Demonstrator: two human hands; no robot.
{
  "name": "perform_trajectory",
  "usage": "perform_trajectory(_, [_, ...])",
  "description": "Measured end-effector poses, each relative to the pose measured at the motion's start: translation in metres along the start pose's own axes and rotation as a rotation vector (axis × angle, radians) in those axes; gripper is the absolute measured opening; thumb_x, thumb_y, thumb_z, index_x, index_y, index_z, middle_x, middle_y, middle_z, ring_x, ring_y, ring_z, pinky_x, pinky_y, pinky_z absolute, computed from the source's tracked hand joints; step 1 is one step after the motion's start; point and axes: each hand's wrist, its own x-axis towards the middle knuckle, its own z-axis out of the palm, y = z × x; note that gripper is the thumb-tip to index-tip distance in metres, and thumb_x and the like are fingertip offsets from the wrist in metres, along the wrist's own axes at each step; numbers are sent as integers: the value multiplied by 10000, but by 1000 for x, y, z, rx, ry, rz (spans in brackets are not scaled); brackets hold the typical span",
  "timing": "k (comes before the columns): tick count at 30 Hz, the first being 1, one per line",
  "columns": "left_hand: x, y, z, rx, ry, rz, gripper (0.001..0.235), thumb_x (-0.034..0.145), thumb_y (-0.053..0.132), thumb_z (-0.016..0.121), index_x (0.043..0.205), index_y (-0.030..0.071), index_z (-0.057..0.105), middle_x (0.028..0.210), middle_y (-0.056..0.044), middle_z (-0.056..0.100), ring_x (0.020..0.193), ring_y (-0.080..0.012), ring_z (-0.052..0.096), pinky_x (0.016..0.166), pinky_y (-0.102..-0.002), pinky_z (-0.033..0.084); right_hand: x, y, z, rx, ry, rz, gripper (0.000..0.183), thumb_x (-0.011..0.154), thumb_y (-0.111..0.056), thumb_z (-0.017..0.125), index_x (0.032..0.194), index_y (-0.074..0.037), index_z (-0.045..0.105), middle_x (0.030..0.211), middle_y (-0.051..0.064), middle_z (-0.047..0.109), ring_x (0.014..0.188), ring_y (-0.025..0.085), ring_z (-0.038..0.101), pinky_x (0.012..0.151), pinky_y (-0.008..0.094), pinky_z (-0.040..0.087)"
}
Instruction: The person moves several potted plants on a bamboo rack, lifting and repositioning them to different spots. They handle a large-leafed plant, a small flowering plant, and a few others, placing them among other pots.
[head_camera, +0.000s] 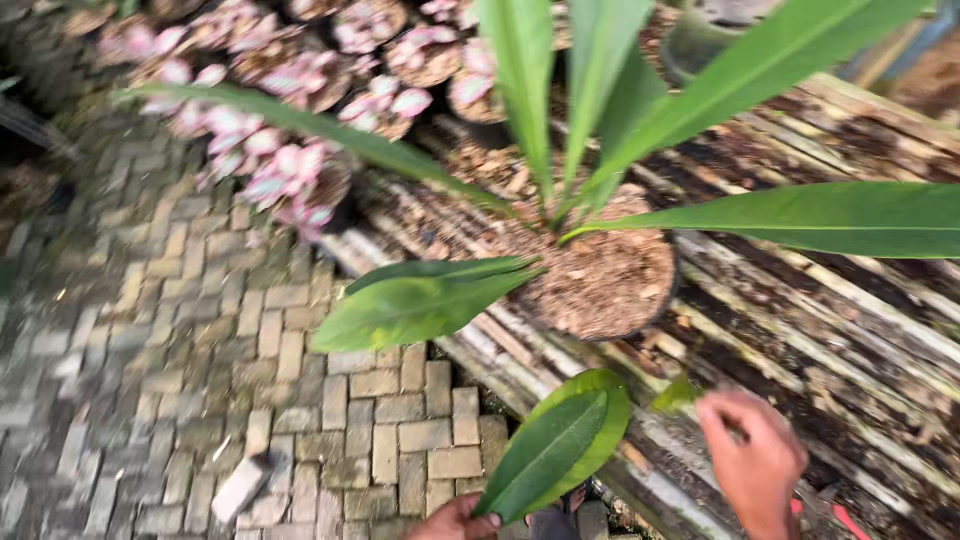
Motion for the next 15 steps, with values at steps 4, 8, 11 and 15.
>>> perform_trajectory(4, [-86, 9, -13, 32, 350, -51, 233, 978, 208, 681, 1192, 128, 633, 735, -26, 682, 542, -102, 556, 513, -240, 452, -61, -82, 25, 429, -117, 170, 132, 806, 21, 822, 886, -17, 724, 990, 90, 749, 764, 103, 668, 687, 219, 534])
perform_trajectory(8, [-125, 16, -18, -172, 456, 278, 312, 1011, 341, 617, 1014, 30, 600, 732, -109, 685, 444, -179, 536, 401, -330, 429, -116, -140, 81, 639, -164, -34, 146, 793, 23, 801, 853, -14, 673, 1044, 90, 704, 927, 94, 694, 779, 222, 584])
perform_trajectory(11, [-129, 12, -22, -519, 673, 390, 528, 1027, 522, 514, 1024, 0, 589, 805, -138, 667, 496, -183, 542, 467, -346, 481, -171, -177, 140, 675, -309, 175, 149, 779, 34, 822, 788, 4, 676, 1044, 121, 689, 771, 96, 652, 594, 218, 525])
perform_trajectory(15, [-135, 22, -47, -680, 585, 680, 593, 963, 566, 445, 1193, 47, 616, 964, -113, 709, 678, -165, 620, 601, -312, 518, -242, -217, 243, 952, -731, 493, 100, 841, 33, 762, 871, 27, 667, 906, 98, 716, 779, 144, 711, 692, 276, 594])
